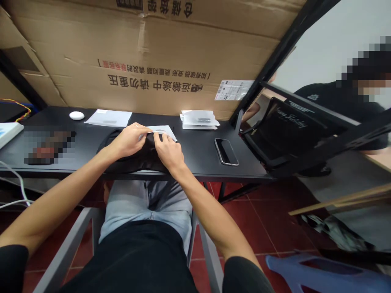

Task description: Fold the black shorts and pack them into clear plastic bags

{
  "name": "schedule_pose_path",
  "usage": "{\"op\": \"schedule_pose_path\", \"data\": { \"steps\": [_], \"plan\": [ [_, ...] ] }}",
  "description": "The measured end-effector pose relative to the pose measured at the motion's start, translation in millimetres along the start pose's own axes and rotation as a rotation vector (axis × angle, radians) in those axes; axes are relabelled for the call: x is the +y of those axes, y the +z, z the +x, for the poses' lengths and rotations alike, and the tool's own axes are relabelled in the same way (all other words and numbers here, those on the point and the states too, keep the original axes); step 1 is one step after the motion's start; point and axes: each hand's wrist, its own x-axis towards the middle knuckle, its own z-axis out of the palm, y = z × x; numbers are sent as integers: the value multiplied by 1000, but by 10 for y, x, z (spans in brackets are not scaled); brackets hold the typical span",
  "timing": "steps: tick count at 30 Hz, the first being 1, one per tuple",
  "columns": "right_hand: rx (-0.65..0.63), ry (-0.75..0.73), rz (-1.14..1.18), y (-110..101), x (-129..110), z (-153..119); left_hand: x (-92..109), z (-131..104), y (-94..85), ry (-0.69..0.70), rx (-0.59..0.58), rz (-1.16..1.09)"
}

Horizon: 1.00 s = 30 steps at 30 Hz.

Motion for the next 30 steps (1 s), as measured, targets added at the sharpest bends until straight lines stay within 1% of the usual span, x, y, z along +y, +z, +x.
{"op": "schedule_pose_path", "data": {
  "steps": [2,5,7,9,11,13,14,15,16,19,20,21,25,27,28,30],
  "plan": [
    [25,-74,6,60,45,83,-14,0,36,13,38,-46],
    [45,-249,35,140,144,203,-40,-20,82,15,95,-124],
    [25,-288,49,158,184,262,-49,-35,103,15,132,-157],
    [-12,-239,46,147,177,299,-44,-42,111,23,169,-173],
    [-58,-125,19,124,128,322,-24,-41,109,41,192,-175],
    [-92,-24,-7,105,66,334,-1,-38,99,62,189,-171],
    [-95,-4,-14,101,42,335,8,-40,93,69,175,-165],
    [-86,-22,-16,101,27,331,13,-45,88,74,156,-159],
    [-67,-83,-13,105,22,321,13,-55,84,77,136,-151],
    [3,-378,13,139,66,258,-17,-114,88,72,80,-126],
    [21,-445,25,155,95,228,-31,-142,92,71,69,-119],
    [36,-480,42,173,129,194,-44,-174,95,73,62,-113],
    [104,-521,117,233,295,44,-53,-325,63,93,52,-86],
    [144,-557,143,236,384,-21,-36,-403,7,57,54,-76],
    [171,-553,157,229,423,-44,-29,-439,-28,6,64,-70],
    [236,-487,194,205,482,-61,-24,-502,-104,-172,84,-49]
  ]
}}
